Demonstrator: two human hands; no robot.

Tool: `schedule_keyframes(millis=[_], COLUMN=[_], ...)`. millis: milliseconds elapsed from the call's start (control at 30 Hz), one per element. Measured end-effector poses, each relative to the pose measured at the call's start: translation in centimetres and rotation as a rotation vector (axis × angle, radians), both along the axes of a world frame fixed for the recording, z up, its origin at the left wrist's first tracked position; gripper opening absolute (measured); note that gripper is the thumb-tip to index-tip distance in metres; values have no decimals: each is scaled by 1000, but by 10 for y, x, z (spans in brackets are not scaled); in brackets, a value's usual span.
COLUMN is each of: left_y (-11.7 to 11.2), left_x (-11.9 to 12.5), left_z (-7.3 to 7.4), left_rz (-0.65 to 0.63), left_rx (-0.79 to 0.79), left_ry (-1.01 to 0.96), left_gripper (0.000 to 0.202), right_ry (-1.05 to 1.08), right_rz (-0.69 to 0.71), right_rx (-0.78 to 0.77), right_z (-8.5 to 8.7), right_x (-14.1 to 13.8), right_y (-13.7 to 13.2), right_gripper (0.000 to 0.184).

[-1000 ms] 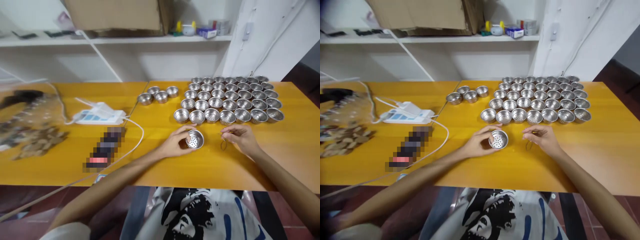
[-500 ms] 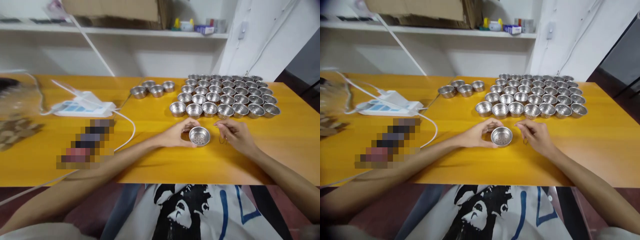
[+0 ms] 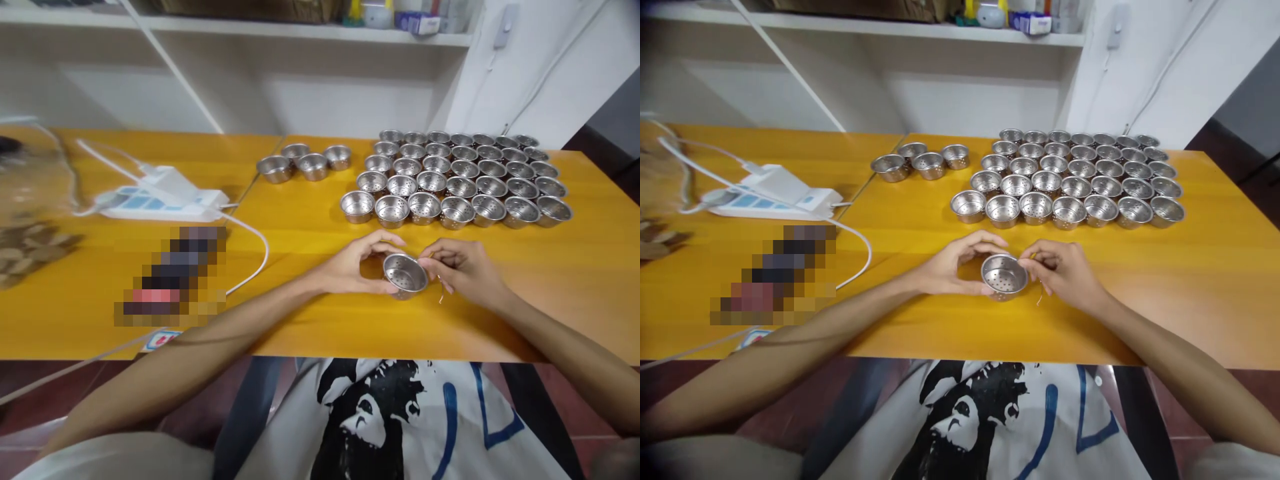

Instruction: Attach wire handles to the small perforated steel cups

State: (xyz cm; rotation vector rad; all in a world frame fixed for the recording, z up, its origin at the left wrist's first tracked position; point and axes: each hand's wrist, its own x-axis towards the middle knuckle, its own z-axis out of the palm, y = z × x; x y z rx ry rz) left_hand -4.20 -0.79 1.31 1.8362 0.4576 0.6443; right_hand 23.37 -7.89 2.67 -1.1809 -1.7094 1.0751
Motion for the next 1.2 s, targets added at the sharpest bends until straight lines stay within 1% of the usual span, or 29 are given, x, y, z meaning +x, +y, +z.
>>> schedule_keyframes(millis=[167, 333, 500, 767, 867, 967, 1033, 1133, 1200], left_y=[0, 2, 3, -2, -3, -2, -1, 0, 0], left_x=[0, 3, 3, 4, 2, 2, 3, 6, 8], left_z=[-1, -4, -5, -2, -1, 2, 3, 4, 2], left_rz=[-43, -57, -39, -44, -43, -79, -92, -142, -161], left_rx=[-20, -73, -19, 8, 18, 22, 71, 202, 285], left_ry=[25, 37, 51, 18, 30, 37, 38, 3, -30], left_gripper=[67, 66, 64, 61, 60, 57, 50, 36, 35], right_ry=[8, 16, 20, 19, 15, 1, 6, 56, 89], right_rz=[34, 31, 50, 10, -27, -61, -83, -86, -64], right_rx=[-99, -147, -195, -204, -177, -136, -130, -166, -198], right_z=[-7, -11, -11, -9, -7, -8, -9, -10, -8], right_x=[-5, -2, -1, -6, -10, -13, -15, -16, -17], right_y=[8, 15, 15, 14, 12, 9, 9, 9, 10], right_gripper=[38, 35, 28, 27, 30, 29, 29, 31, 34])
